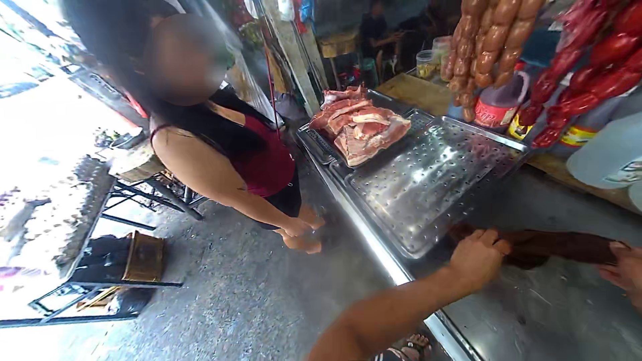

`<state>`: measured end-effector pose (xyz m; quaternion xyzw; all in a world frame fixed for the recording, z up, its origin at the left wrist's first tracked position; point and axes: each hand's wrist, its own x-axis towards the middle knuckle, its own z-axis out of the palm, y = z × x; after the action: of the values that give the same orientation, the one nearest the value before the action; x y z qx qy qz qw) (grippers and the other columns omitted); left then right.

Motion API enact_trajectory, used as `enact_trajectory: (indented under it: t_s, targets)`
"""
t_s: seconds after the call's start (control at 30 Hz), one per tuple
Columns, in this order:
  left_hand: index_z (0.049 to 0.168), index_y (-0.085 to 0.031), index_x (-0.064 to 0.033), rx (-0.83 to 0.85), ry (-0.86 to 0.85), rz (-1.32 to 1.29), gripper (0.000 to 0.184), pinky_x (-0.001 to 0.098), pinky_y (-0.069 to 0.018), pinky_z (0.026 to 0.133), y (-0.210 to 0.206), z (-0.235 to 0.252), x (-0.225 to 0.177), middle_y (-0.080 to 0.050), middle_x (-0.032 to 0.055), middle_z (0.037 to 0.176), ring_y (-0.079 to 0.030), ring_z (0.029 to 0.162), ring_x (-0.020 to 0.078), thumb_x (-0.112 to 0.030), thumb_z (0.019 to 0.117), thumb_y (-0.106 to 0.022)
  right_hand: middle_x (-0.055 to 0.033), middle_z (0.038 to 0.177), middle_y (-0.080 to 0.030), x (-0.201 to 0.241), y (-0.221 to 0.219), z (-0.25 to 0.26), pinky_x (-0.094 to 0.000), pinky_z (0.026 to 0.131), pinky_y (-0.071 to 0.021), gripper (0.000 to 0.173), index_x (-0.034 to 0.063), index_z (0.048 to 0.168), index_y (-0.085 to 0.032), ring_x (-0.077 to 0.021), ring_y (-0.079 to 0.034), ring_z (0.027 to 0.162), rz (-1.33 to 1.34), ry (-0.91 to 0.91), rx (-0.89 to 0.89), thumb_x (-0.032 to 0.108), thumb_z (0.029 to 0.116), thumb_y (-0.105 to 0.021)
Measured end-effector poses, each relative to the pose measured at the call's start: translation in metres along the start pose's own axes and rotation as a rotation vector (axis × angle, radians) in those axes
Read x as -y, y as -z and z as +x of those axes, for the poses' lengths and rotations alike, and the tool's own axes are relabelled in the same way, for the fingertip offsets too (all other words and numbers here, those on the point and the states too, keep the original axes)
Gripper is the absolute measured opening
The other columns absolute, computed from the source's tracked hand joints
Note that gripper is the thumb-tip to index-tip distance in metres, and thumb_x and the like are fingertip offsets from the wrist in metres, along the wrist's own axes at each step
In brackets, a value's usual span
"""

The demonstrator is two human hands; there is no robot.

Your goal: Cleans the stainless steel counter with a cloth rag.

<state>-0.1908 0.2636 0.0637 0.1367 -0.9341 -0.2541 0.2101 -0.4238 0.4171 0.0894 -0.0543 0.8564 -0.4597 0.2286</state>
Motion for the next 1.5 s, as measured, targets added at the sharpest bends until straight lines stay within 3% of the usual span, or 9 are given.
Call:
enact_trajectory:
  t_s: [0.07,0.17,0.43,0.57,0.73,1.0,1.17,1.3,1.5]
  targets:
    - [0.122,-0.070,-0.0036,0.283,0.153,0.099,0.026,0.0512,-0.0534,0.099,-0.012,-0.017,0.008,-0.065,0.0188,0.129,-0.061,0.123,0.0372,-0.006,0.0979,-0.059,-0.0165,0.121,-0.061,-0.010,-0.032,0.027,-0.0322,0.073,-0.0577,0.049,0.0058,0.148,-0.041,-0.0170,-0.068,0.086,0.210,-0.078,0.007,0.039,0.1127,-0.035]
    - [0.145,-0.053,-0.0035,0.609,0.394,0.127,0.057,0.0621,-0.0421,0.108,-0.037,-0.025,0.019,-0.051,0.0220,0.148,-0.044,0.139,0.0434,-0.028,0.0958,-0.070,-0.0297,0.135,-0.058,-0.030,-0.072,0.055,-0.0527,0.093,-0.0551,0.048,0.0009,0.152,-0.040,-0.0367,-0.067,0.111,-0.101,0.070,0.014,0.025,0.1109,-0.044]
    - [0.166,-0.019,-0.0279,0.563,0.605,0.004,0.077,0.0790,-0.0177,0.114,-0.102,-0.009,0.040,0.007,0.0150,0.173,-0.001,0.155,0.0542,-0.063,0.1019,-0.043,-0.0224,0.163,-0.035,-0.084,-0.084,0.096,-0.0683,0.107,-0.0435,0.051,0.0191,0.146,-0.059,-0.0540,-0.042,0.140,-0.983,0.649,0.230,0.016,0.0961,-0.071]
    - [0.166,-0.020,-0.0273,0.485,0.503,0.036,0.082,0.0771,-0.0102,0.117,-0.130,0.013,0.048,-0.001,0.0029,0.175,0.002,0.157,0.0477,-0.046,0.0972,-0.061,-0.0251,0.133,-0.060,-0.089,-0.029,0.091,-0.0670,0.091,-0.0532,0.023,0.0070,0.119,-0.072,-0.0474,-0.062,0.118,-1.053,0.486,0.147,0.019,0.1005,-0.065]
    - [0.147,-0.053,-0.0178,0.447,0.345,0.021,0.052,0.0769,-0.0142,0.117,-0.143,0.046,0.039,-0.029,0.0020,0.169,-0.013,0.156,0.0456,-0.015,0.0957,-0.063,-0.0306,0.125,-0.063,-0.109,0.047,0.076,-0.0712,0.090,-0.0502,0.027,0.0043,0.124,-0.068,-0.0527,-0.062,0.114,-1.019,0.370,-0.081,0.019,0.1053,-0.056]
    - [0.141,-0.053,-0.0023,0.568,0.022,-0.083,0.039,0.0551,-0.0533,0.100,-0.135,0.073,-0.044,-0.066,0.0222,0.127,-0.066,0.116,0.0386,-0.018,0.1058,-0.051,-0.0265,0.140,-0.056,-0.145,0.143,-0.010,-0.0659,0.105,-0.0437,0.030,0.0036,0.128,-0.066,-0.0478,-0.052,0.132,-1.014,0.301,-0.189,0.018,0.1068,-0.050]
    - [0.138,-0.057,-0.0028,0.847,-0.047,0.022,0.039,0.0604,-0.0429,0.110,-0.170,0.012,-0.082,-0.056,0.0200,0.145,-0.051,0.137,0.0385,-0.022,0.1042,-0.054,-0.0206,0.149,-0.052,-0.211,0.156,-0.058,-0.0663,0.109,-0.0382,0.033,0.0061,0.132,-0.064,-0.0425,-0.046,0.140,-1.023,0.044,0.015,0.018,0.1015,-0.058]
    - [0.143,-0.056,-0.0103,0.871,-0.002,0.121,0.042,0.0687,-0.0271,0.117,-0.182,-0.024,-0.111,-0.036,0.0128,0.165,-0.027,0.154,0.0389,-0.021,0.1021,-0.056,-0.0158,0.157,-0.045,-0.257,0.147,-0.082,-0.0693,0.108,-0.0380,0.059,0.0293,0.157,-0.042,-0.0433,-0.044,0.141,-0.949,0.067,0.100,0.024,0.1006,-0.060]
    - [0.139,-0.058,-0.0087,0.858,0.013,0.137,0.039,0.0625,-0.0364,0.114,-0.176,-0.052,-0.150,-0.046,0.0116,0.158,-0.035,0.150,0.0361,-0.022,0.1023,-0.054,-0.0171,0.132,-0.065,-0.272,0.163,-0.115,-0.0636,0.107,-0.0381,0.035,0.0182,0.134,-0.064,-0.0394,-0.055,0.129,-0.967,0.071,0.035,0.020,0.1019,-0.050]
